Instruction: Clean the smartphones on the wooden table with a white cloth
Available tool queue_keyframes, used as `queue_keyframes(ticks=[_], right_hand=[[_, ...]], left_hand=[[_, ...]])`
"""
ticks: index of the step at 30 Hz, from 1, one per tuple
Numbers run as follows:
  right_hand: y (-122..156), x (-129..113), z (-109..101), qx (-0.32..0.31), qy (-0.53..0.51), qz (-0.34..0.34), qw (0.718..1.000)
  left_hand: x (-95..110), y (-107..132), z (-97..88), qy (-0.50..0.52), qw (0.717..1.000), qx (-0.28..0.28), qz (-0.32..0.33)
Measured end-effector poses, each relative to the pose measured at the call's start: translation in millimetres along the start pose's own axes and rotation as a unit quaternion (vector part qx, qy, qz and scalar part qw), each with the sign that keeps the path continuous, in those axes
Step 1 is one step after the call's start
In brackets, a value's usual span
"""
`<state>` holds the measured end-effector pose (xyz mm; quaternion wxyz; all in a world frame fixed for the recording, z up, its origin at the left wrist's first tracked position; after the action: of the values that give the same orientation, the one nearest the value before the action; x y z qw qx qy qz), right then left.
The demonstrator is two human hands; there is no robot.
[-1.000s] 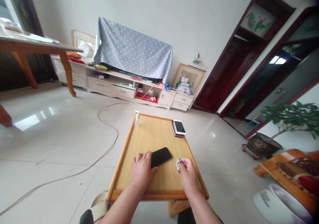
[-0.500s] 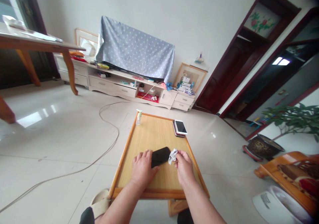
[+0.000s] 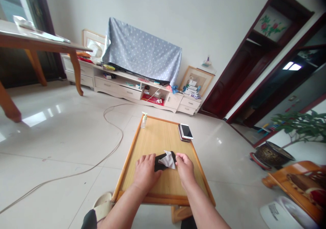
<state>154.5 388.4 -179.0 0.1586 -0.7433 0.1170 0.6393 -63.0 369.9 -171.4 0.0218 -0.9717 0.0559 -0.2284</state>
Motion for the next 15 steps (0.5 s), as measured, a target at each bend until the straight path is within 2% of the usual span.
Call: queue_keyframes(ticks=[2,5,8,11,13,15], right_hand=[[-3,-2,3,0.0,0.022,-0.02,1.0],[1,-15,19,-0.04,0.115,-0.107,0.987],[24,-19,48,-0.144,0.262,-0.186,0.936],[56,-13,67,-0.25,0.343,-0.216,0.88],[71,-12,70,-0.299,0.349,-0.234,0.857],[71,-12,65,-0.32,0.348,-0.242,0.847]], left_hand=[[-2,0,-1.1,-0.01,1.0,0.005,-0.003],[-4,2,-4.9,-0.027,0.999,0.017,-0.006],[-5,4,-9.6,-0.036,0.999,0.014,-0.017],[-4,6,-13.8,-0.035,0.999,0.002,-0.018],[-4,6,-15.7,-0.039,0.999,-0.004,-0.012],[-5,6,-17.0,-0.046,0.999,-0.002,-0.01]])
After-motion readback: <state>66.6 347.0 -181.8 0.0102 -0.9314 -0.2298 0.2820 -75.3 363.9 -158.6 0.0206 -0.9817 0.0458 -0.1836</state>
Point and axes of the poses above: each hand's wrist, its own y-axis away from the middle knuckle, its own z-axis out of the palm, x = y × z, the point moved 7 cm from there along -y, towards the middle knuckle, and after that the axes turned 7 degrees about -y, right-handed, at the moved point
